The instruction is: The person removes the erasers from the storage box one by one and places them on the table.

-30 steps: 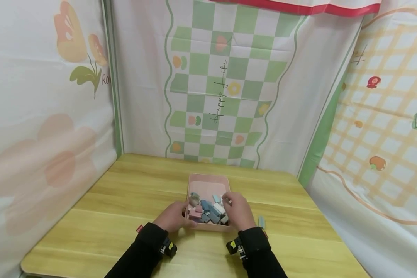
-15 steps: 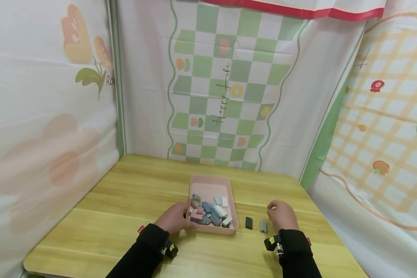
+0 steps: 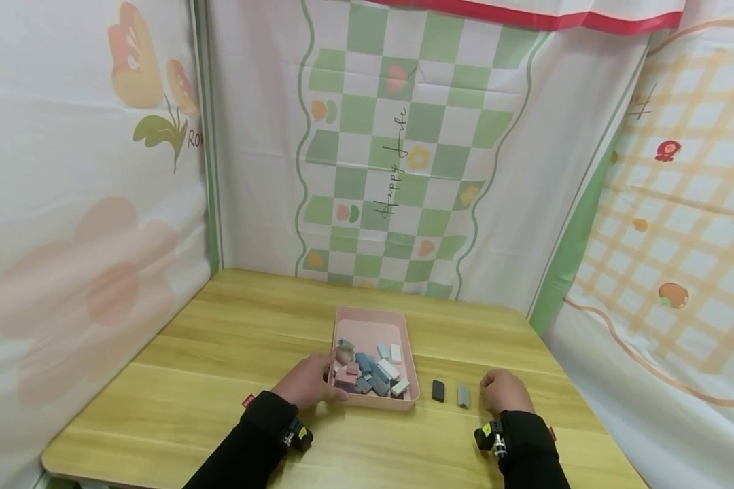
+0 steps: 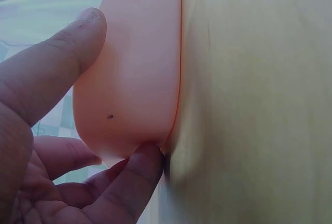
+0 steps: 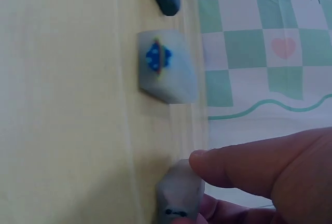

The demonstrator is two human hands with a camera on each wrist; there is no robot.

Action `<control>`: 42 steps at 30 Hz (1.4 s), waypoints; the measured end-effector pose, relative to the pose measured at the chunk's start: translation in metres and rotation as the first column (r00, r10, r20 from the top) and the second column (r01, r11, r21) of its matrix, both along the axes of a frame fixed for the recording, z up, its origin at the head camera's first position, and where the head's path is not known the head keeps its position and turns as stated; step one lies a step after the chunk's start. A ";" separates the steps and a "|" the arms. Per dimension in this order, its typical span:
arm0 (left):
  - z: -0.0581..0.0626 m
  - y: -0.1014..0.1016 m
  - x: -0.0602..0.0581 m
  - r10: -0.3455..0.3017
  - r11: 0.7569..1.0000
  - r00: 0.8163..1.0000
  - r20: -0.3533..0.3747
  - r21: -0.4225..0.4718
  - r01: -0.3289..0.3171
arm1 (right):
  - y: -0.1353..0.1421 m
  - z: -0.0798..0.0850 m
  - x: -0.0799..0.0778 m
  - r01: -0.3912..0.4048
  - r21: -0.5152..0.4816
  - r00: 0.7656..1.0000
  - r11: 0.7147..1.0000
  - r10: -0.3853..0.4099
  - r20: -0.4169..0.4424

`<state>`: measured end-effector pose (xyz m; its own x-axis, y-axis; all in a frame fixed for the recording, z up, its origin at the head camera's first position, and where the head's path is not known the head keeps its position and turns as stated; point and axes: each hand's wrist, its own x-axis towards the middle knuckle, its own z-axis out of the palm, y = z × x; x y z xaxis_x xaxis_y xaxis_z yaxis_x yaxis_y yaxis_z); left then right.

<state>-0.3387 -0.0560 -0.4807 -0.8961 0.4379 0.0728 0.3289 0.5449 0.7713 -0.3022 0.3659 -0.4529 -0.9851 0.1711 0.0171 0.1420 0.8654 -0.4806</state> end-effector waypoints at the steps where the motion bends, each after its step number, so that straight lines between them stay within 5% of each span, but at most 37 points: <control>1: 0.000 0.000 0.000 0.000 1.000 1.000 0.000 0.001 0.000 | 0.000 -0.001 0.000 -0.003 0.000 1.000 1.000 0.003 -0.001; 14: 0.000 0.000 0.000 0.000 1.000 1.000 0.005 -0.001 0.000 | -0.004 0.008 0.002 -0.035 0.066 0.999 0.997 0.032 0.042; 20: -0.001 0.000 -0.002 -0.004 1.000 1.000 0.012 -0.006 0.004 | -0.039 0.027 0.001 -0.084 0.046 0.995 0.995 0.086 -0.053; 27: -0.002 0.000 -0.003 0.011 1.000 1.000 0.016 0.004 -0.011 | -0.108 0.036 -0.013 -0.296 0.030 0.940 0.955 0.297 -0.168; 34: -0.002 -0.001 -0.003 0.002 1.000 1.000 0.024 0.023 -0.002 | -0.156 0.017 -0.025 -0.507 0.047 0.857 0.860 0.510 -0.074; 37: -0.001 -0.001 -0.002 -0.005 1.000 1.000 0.026 0.029 0.004 | -0.166 0.010 -0.028 -0.523 0.105 0.848 0.846 0.529 -0.035; 42: 0.001 -0.003 -0.001 -0.014 0.999 0.999 0.031 0.031 0.013 | -0.178 0.003 -0.034 -0.482 0.164 0.869 0.861 0.494 -0.038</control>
